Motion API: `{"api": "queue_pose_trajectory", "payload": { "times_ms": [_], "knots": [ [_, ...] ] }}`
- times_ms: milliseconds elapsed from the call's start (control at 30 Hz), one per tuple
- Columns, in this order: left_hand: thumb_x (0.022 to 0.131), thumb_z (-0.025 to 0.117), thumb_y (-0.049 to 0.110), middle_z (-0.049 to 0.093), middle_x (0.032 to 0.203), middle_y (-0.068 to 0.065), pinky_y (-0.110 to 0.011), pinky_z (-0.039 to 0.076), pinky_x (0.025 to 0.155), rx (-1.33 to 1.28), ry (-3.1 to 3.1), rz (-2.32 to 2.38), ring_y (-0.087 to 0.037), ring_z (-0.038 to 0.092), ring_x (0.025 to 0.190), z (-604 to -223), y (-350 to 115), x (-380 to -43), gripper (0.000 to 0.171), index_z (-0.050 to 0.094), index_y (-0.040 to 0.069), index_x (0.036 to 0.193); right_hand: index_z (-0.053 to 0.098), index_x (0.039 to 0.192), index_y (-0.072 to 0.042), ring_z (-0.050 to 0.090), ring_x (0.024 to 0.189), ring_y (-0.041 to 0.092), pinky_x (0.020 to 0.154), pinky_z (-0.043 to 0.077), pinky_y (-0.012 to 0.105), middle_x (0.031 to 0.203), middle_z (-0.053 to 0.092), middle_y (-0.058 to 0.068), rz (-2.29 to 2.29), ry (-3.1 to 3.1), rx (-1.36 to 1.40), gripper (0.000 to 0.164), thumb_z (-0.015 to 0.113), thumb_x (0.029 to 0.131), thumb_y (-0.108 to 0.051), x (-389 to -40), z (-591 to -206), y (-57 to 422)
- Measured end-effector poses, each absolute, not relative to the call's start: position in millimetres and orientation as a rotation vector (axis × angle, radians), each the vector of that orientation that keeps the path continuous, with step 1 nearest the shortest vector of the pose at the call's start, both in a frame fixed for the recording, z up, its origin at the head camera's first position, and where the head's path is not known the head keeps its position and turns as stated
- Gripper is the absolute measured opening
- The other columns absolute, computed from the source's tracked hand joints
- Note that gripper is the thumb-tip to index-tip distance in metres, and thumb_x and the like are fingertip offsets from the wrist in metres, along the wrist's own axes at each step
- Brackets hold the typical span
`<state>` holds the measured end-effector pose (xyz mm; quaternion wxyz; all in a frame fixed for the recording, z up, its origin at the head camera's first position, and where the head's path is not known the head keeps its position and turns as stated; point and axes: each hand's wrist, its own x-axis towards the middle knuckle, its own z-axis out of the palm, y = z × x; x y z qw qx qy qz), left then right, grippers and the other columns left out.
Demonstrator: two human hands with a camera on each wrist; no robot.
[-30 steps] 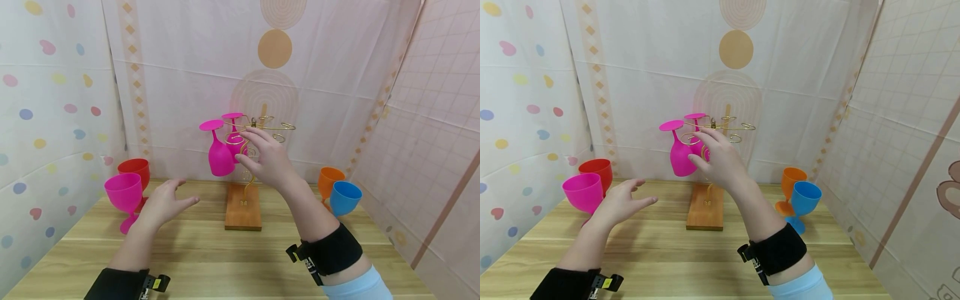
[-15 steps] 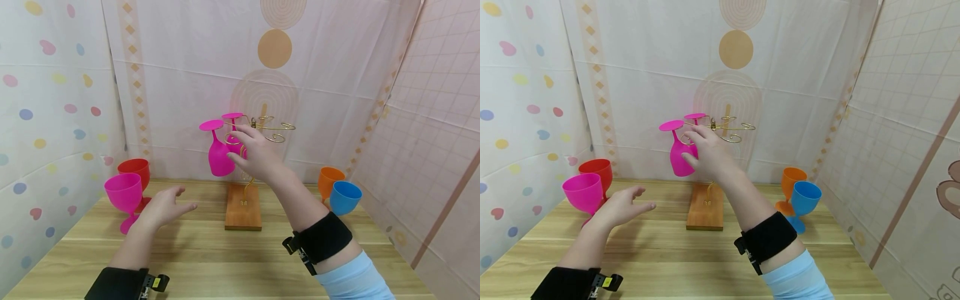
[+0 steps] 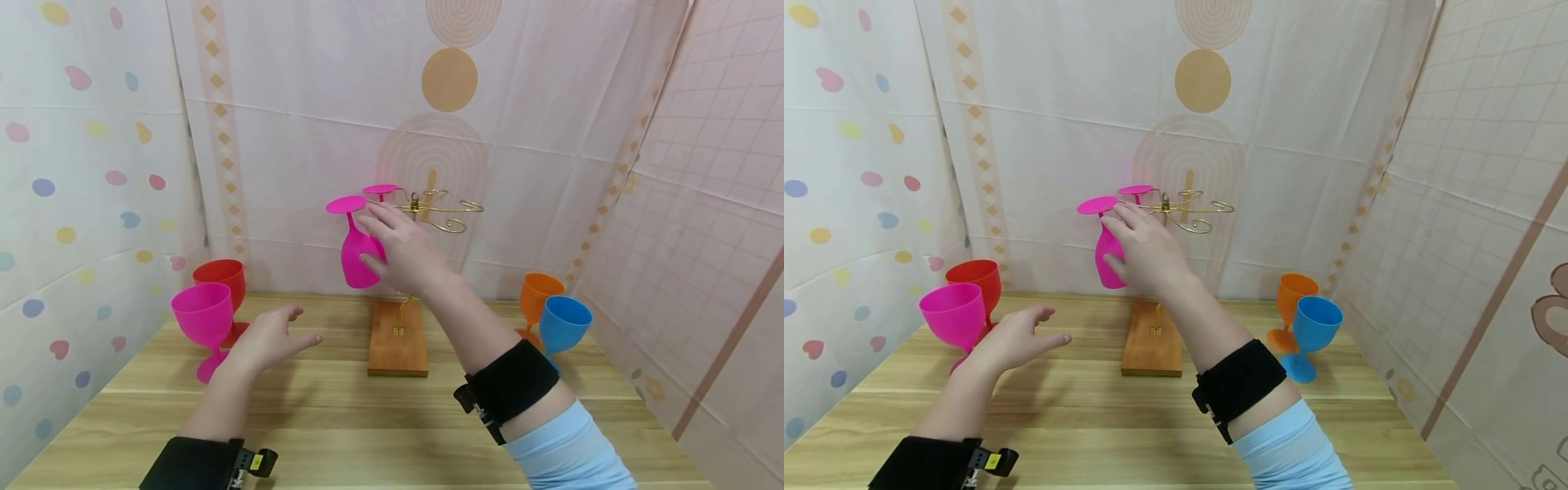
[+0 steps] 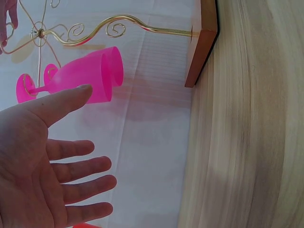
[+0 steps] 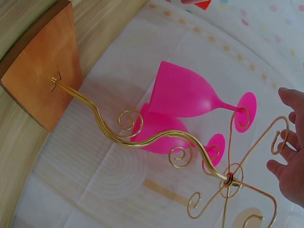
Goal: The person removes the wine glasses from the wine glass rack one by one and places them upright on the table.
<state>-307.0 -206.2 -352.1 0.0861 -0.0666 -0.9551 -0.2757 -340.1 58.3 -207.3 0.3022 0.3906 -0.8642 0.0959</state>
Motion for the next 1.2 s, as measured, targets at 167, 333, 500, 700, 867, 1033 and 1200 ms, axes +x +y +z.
{"api": "queue_pose_trajectory", "payload": {
  "times_ms": [167, 333, 500, 700, 867, 1033, 1200],
  "knots": [
    [0.087, 0.077, 0.051, 0.056, 0.139, -0.029, -0.060, 0.054, 0.091, -0.194, -2.851, -0.831, -0.047, 0.056, 0.123, -353, -207, -306, 0.082, 0.051, -0.003, 0.143, 0.057, 0.146, -0.015, 0.032, 0.148, 0.023, 0.120, 0.030, 0.035, 0.158, 0.042, 0.006, 0.244, -2.303, 1.034, 0.056, 0.074, 0.094, -0.030, -342, -209, 55],
    [0.087, 0.077, 0.052, 0.056, 0.139, -0.029, -0.060, 0.054, 0.091, -0.200, -2.849, -0.829, -0.047, 0.057, 0.123, -354, -207, -306, 0.082, 0.051, -0.002, 0.143, 0.058, 0.145, -0.014, 0.030, 0.150, 0.023, 0.121, 0.027, 0.035, 0.160, 0.039, 0.006, 0.227, -2.347, 1.018, 0.055, 0.073, 0.095, -0.032, -343, -210, 51],
    [0.087, 0.078, 0.050, 0.056, 0.139, -0.029, -0.060, 0.054, 0.091, -0.204, -2.847, -0.831, -0.047, 0.056, 0.123, -354, -207, -305, 0.081, 0.051, -0.003, 0.143, 0.056, 0.147, -0.015, 0.029, 0.150, 0.023, 0.121, 0.026, 0.034, 0.160, 0.038, 0.005, 0.199, -2.387, 1.001, 0.057, 0.072, 0.096, -0.033, -343, -210, 48],
    [0.086, 0.079, 0.049, 0.056, 0.139, -0.028, -0.060, 0.054, 0.091, -0.198, -2.850, -0.835, -0.047, 0.055, 0.124, -354, -207, -304, 0.082, 0.051, -0.003, 0.143, 0.051, 0.151, -0.014, 0.029, 0.150, 0.022, 0.120, 0.030, 0.035, 0.160, 0.039, 0.004, 0.213, -2.424, 0.981, 0.061, 0.071, 0.097, -0.034, -341, -211, 47],
    [0.086, 0.079, 0.048, 0.056, 0.139, -0.029, -0.060, 0.054, 0.091, -0.199, -2.850, -0.830, -0.047, 0.056, 0.123, -354, -207, -305, 0.081, 0.051, -0.003, 0.142, 0.053, 0.150, -0.014, 0.031, 0.149, 0.022, 0.118, 0.033, 0.036, 0.159, 0.041, 0.005, 0.233, -2.430, 0.977, 0.060, 0.071, 0.096, -0.033, -341, -212, 47],
    [0.087, 0.078, 0.047, 0.056, 0.138, -0.029, -0.060, 0.053, 0.092, -0.215, -2.844, -0.828, -0.047, 0.056, 0.123, -354, -206, -305, 0.080, 0.052, -0.004, 0.142, 0.054, 0.149, -0.016, 0.032, 0.148, 0.020, 0.116, 0.037, 0.038, 0.158, 0.042, 0.004, 0.259, -2.419, 0.974, 0.060, 0.073, 0.095, -0.031, -339, -215, 51],
    [0.087, 0.079, 0.046, 0.056, 0.138, -0.029, -0.061, 0.053, 0.092, -0.205, -2.847, -0.829, -0.047, 0.055, 0.124, -353, -205, -304, 0.079, 0.051, -0.004, 0.142, 0.057, 0.147, -0.015, 0.035, 0.146, 0.022, 0.115, 0.039, 0.040, 0.156, 0.045, 0.006, 0.309, -2.384, 0.997, 0.058, 0.075, 0.094, -0.028, -340, -218, 55]
  ]
}}
